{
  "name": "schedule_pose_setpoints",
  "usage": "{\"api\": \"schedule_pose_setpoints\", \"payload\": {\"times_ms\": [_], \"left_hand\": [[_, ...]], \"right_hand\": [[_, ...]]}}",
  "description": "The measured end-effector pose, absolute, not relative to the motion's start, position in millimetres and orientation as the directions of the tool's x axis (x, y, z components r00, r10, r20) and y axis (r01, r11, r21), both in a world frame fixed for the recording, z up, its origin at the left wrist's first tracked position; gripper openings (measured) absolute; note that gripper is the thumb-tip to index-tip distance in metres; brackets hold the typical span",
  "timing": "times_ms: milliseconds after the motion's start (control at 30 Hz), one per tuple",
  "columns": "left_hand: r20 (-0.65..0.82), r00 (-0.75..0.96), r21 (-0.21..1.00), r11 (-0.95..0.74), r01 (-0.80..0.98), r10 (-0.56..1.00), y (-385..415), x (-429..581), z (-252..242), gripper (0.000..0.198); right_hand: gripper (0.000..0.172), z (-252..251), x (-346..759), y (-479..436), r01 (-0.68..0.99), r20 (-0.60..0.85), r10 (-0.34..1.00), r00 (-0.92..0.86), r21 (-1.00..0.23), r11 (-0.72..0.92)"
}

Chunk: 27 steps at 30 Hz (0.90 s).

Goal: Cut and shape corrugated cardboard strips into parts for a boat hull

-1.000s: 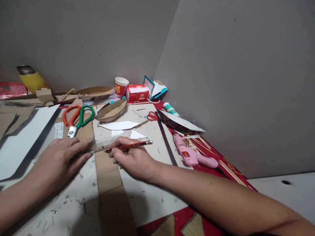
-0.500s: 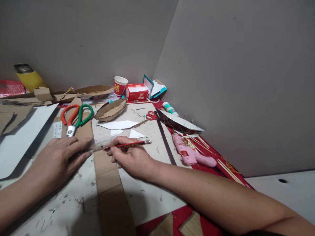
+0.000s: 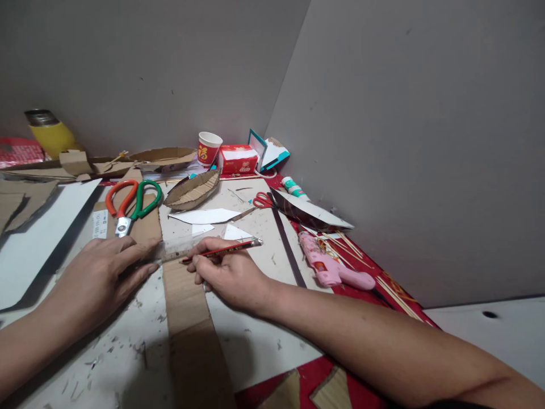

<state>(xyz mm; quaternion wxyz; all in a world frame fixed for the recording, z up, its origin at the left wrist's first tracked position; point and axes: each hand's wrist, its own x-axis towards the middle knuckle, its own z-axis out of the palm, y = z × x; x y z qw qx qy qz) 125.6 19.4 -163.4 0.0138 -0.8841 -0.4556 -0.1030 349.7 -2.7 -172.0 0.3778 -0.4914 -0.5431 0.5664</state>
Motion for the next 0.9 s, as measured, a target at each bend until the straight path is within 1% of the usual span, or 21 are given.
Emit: {"api": "schedule_pose_setpoints", "payload": {"times_ms": [133, 267, 467, 567, 633, 733, 800, 900], "left_hand": [[0.183, 0.562, 0.048, -0.578, 0.815, 0.807, 19, 126, -162, 0.034], [0.163, 0.574, 0.034, -0.586, 0.809, 0.802, 19, 125, -162, 0.034], [0.215, 0.558, 0.072, -0.583, 0.809, 0.801, 17, 122, -163, 0.036], [0.224, 0.553, 0.113, -0.585, 0.803, 0.802, 13, 122, -160, 0.038], [0.223, 0.555, 0.144, -0.591, 0.794, 0.801, 9, 124, -157, 0.039], [0.209, 0.553, 0.203, -0.589, 0.782, 0.807, -1, 127, -152, 0.038], [0.194, 0.553, 0.265, -0.586, 0.766, 0.81, -9, 130, -150, 0.038], [0.166, 0.549, 0.397, -0.565, 0.723, 0.819, -19, 132, -150, 0.037]], "right_hand": [[0.01, -174, 349, -4, 0.075, -0.142, 0.969, -0.203, -0.989, -0.13], [0.011, -172, 351, -7, -0.01, -0.102, 0.982, -0.158, -0.994, -0.105], [0.016, -167, 357, -7, -0.075, -0.002, 0.99, -0.141, -0.997, -0.013], [0.018, -165, 358, -7, -0.101, 0.043, 0.991, -0.127, -0.994, 0.031], [0.017, -162, 359, -8, -0.118, 0.064, 0.992, -0.112, -0.992, 0.05], [0.015, -153, 361, -11, -0.118, 0.057, 0.993, -0.107, -0.992, 0.044], [0.014, -144, 364, -14, -0.1, 0.03, 0.993, -0.117, -0.995, 0.018], [0.012, -130, 373, -19, -0.073, -0.007, 0.99, -0.143, -0.997, -0.017]]}}
